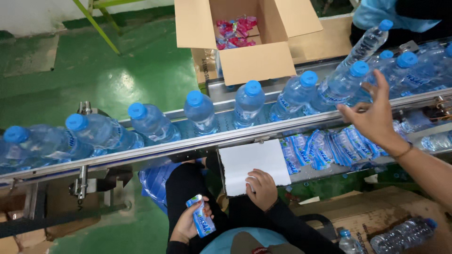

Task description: The person sits at a conveyor belt and places small blue sachets into the caps of water bottles moving along the line. The person then picks up the bottles and places them into a cardboard box.

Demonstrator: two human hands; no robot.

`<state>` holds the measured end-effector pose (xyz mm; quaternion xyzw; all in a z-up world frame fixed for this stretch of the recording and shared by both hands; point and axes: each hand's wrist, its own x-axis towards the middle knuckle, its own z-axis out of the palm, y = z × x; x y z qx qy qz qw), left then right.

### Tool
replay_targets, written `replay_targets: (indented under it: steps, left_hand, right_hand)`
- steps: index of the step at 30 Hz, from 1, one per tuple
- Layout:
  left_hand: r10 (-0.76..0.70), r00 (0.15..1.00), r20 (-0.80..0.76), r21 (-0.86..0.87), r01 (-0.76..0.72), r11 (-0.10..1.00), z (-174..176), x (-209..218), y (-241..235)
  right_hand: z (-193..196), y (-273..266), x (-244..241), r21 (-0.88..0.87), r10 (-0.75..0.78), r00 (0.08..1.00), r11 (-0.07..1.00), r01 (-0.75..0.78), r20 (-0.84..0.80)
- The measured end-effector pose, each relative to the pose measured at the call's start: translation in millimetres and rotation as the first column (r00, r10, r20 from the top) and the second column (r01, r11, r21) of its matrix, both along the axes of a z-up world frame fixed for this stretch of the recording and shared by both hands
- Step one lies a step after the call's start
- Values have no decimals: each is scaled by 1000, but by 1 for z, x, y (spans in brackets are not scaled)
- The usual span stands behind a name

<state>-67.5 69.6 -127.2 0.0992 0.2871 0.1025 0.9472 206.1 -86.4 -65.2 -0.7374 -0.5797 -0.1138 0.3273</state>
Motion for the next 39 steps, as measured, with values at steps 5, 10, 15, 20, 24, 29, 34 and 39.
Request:
replay_targets:
  steps: [5, 10, 15, 20, 24, 29, 34, 39]
  left_hand:
    - [18, 1000, -3, -7, -18, 1000, 4, -1, 0]
    - [2, 1000, 6, 0, -2, 1000, 14, 1, 1]
    - [12, 1000, -11, 5, -12, 1000, 12, 2, 0]
    - [-3, 1000, 6, 3, 3, 1000, 15, 3, 0]
    - [-26, 998, 49, 32, 25, 999, 5, 0, 0]
    - [-25, 969, -246, 154, 65, 986, 4, -3, -1]
    - [50, 961, -272, 238, 17, 971, -9, -3, -13]
    - [112, 980, -164, 248, -69, 966, -22, -2, -15]
  right_hand:
    - [9, 1, 0, 52, 11, 1000, 999, -13, 26]
    - [4, 1, -1, 45, -4, 1000, 999, 3, 18]
    - [11, 2, -1, 69, -1, 999, 998, -2, 41]
    - [6, 2, -1, 47, -19, 1000, 999, 18, 21]
    - [5, 2, 0, 45, -19, 999, 999, 18, 28]
    - [11, 4, -1, 73, -5, 1000, 997, 3, 28]
    - [2, -1, -3, 58, 1, 1000, 998, -3, 25]
    - [5, 2, -2, 76, 10, 1000, 997, -10, -7]
